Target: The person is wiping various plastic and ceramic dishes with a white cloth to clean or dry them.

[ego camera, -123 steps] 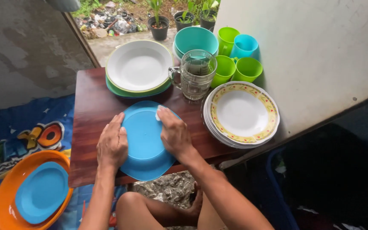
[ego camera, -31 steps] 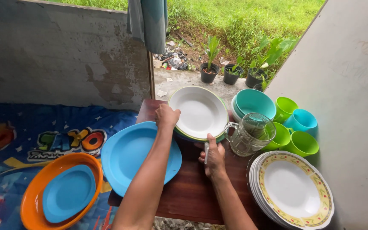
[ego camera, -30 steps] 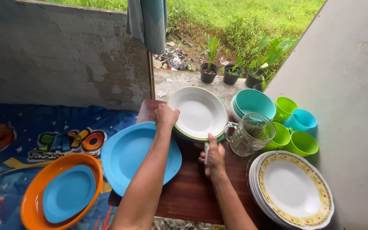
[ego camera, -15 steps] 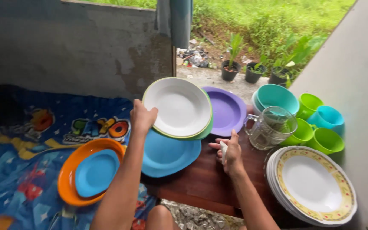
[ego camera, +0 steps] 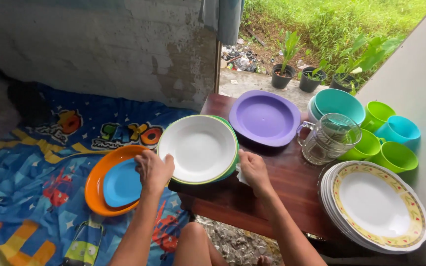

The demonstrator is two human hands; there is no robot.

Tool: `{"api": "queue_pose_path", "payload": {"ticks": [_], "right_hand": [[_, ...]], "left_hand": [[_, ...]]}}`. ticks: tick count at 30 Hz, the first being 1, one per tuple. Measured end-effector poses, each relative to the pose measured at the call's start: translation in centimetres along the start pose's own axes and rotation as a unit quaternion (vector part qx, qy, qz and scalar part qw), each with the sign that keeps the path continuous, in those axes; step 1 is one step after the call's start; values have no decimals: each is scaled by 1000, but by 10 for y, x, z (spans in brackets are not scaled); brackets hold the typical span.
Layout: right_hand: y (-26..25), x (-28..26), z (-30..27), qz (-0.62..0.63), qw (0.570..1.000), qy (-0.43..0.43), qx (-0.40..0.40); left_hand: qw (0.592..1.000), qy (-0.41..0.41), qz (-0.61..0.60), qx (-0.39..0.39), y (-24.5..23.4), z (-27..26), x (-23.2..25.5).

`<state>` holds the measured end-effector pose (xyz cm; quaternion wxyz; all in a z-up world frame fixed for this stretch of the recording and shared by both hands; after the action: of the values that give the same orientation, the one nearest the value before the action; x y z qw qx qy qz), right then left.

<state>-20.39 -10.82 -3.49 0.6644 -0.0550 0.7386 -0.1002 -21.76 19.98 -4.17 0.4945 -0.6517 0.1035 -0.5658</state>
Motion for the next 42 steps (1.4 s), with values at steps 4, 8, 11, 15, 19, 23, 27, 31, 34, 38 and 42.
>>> {"api": "queue_pose_path", "payload": {"ticks": [4, 8, 11, 15, 19, 23, 27, 31, 34, 38, 42], "right_hand": [[4, -30, -19, 29, 1000, -4, -8], [4, -42, -19, 34, 999, -1, -30], [-5, -71, -22, 70, 997, 6, -14], [-32, -99, -11, 139, 989, -4, 46], [-61, -74, 23, 115, 983, -51, 136], [-75, -39, 49, 146, 969, -50, 196], [-80, -25, 50, 85, 973, -21, 212], [-74, -17, 34, 75, 979, -24, 188], [-69, -16, 30, -12, 969, 1, 247], [-68, 0, 35, -49, 955, -54, 286], [-59, -20, 24, -59, 936, -69, 340]], "left_hand": [[997, -7, -62, -49, 10, -1, -4], [989, -11, -129, -66, -3, 7, 18], [990, 3, -127, -57, -10, 31, 51], [978, 78, -175, -84, -4, 74, 132], [976, 120, -145, -106, 86, 123, 187], [967, 147, -163, -130, 154, 131, 203], [965, 102, -169, -171, 157, 106, 212], [971, 76, -118, -195, 174, 95, 205], [970, 98, -110, -194, 198, 99, 200], [967, 92, -148, -184, 215, 81, 194], [969, 67, -204, -124, 196, 44, 206]]}}
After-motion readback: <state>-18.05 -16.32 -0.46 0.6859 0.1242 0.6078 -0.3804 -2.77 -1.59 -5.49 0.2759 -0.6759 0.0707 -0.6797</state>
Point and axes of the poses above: each hand's wrist, its own z-axis towards the middle knuckle, its own y-axis out of the palm, x = y × z, the point moved 1 cm from there along z, towards the middle knuckle, and after that the axes turned 2 degrees about x, right-handed, at the moved point
